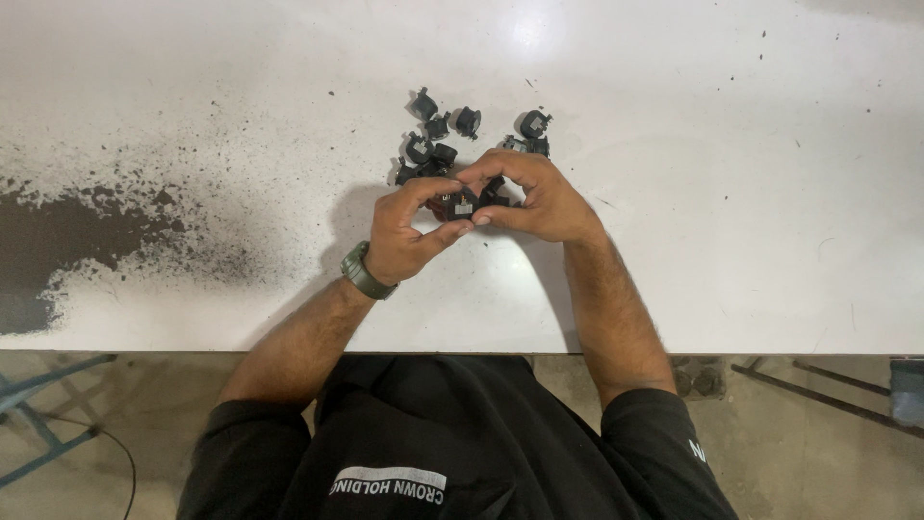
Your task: The person picks up small black plastic components from a pile on a white table and snaps them together by hand. They repeatedly pick, align, and press the parts to form small assemblies, then place the finished units back on the table.
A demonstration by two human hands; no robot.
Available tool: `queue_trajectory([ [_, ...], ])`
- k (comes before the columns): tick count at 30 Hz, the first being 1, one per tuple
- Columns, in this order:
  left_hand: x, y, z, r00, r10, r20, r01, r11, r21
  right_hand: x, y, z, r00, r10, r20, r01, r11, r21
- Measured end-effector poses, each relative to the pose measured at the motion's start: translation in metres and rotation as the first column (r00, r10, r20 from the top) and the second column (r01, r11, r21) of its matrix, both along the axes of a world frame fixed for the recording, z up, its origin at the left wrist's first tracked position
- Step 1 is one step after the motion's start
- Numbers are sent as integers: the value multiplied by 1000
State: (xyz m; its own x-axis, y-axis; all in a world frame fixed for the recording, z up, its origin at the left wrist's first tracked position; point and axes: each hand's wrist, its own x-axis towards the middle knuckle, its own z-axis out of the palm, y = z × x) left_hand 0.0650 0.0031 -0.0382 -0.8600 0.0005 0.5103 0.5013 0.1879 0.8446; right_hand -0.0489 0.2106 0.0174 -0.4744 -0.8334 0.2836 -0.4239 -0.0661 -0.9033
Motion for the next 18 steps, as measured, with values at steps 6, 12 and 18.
queue_trajectory([
  [6, 0, 1, 2, 997, 26, 73, -36, 989, 142, -13, 16, 9, 976, -178, -122, 196, 969, 152],
  [12, -4, 2, -2, 993, 6, 119, -43, 950, 308, -23, 34, 21, 891, -356, -280, 453, 678, 579],
  [18, -4, 1, -1, 991, 15, 132, -54, 951, 303, -13, 9, 13, 902, -237, -362, 428, 606, 671],
])
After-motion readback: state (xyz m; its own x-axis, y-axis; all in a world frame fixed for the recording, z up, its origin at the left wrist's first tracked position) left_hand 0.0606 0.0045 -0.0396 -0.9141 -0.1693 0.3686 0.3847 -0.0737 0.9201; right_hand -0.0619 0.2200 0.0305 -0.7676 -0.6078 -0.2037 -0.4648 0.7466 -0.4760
